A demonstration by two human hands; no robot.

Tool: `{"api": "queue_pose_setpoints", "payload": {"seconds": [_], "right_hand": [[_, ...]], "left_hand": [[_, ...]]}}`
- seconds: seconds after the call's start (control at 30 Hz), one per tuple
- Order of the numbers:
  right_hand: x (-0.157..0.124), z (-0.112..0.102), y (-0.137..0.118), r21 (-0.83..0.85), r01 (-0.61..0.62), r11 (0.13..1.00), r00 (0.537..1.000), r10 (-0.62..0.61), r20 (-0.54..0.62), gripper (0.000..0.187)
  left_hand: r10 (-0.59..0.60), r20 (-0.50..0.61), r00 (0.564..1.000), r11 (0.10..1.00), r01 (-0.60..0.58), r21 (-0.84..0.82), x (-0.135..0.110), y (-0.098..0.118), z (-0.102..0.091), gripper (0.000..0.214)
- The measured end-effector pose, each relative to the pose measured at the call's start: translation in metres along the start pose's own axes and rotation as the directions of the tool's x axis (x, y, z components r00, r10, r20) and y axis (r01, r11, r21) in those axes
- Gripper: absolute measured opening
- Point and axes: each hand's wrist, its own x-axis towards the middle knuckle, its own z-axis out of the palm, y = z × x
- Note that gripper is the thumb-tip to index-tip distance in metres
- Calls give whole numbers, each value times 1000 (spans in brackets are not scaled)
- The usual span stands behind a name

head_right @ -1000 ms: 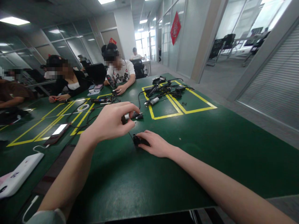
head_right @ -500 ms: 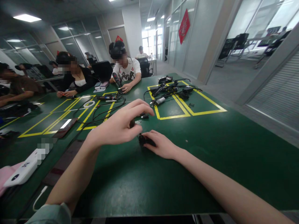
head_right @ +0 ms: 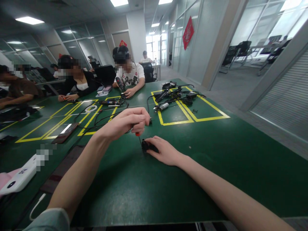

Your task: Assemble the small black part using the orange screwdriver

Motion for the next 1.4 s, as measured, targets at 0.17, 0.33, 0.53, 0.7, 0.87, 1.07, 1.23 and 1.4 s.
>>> {"api": "queue_pose_setpoints", "payload": {"seconds": [0.17, 0.33, 0.53, 0.7, 0.87, 1.07, 1.23, 1.4], "right_hand": [[0, 1, 0, -18, -7, 1000, 1000, 7, 2, 32], [1, 1, -1, -12, -18, 1000, 1000, 17, -11, 32], [-1, 1, 2, -4, -11, 1000, 1000, 11, -7, 31], [-2, 2, 5, -6, -9, 1000, 1000, 9, -11, 30], [-2, -1, 1, -9, -28, 1000, 1000, 28, 2, 30], [-2, -2, 0, -18, -37, 999, 999, 37, 11, 29], [-2, -2, 1, -13, -36, 999, 999, 36, 15, 30], [-2, 1, 4, 3, -20, 1000, 1000, 20, 0, 33]], "left_hand": [[10, 28, 1000, 942, -19, 334, -10, 12, -2, 20], [110, 4, 994, 795, -90, 599, -20, 17, -1, 22], [294, -134, 946, 535, -47, 844, -10, -3, 1, 23], [212, -59, 976, 438, -41, 898, -13, 3, 3, 33], [184, 44, 982, 478, -128, 869, -25, 14, 0, 41], [256, 14, 967, 436, -129, 891, -17, 10, -1, 22], [265, -69, 962, 318, -20, 948, -9, 4, 1, 21], [272, 10, 962, 377, -116, 919, -15, 9, 4, 35]]}}
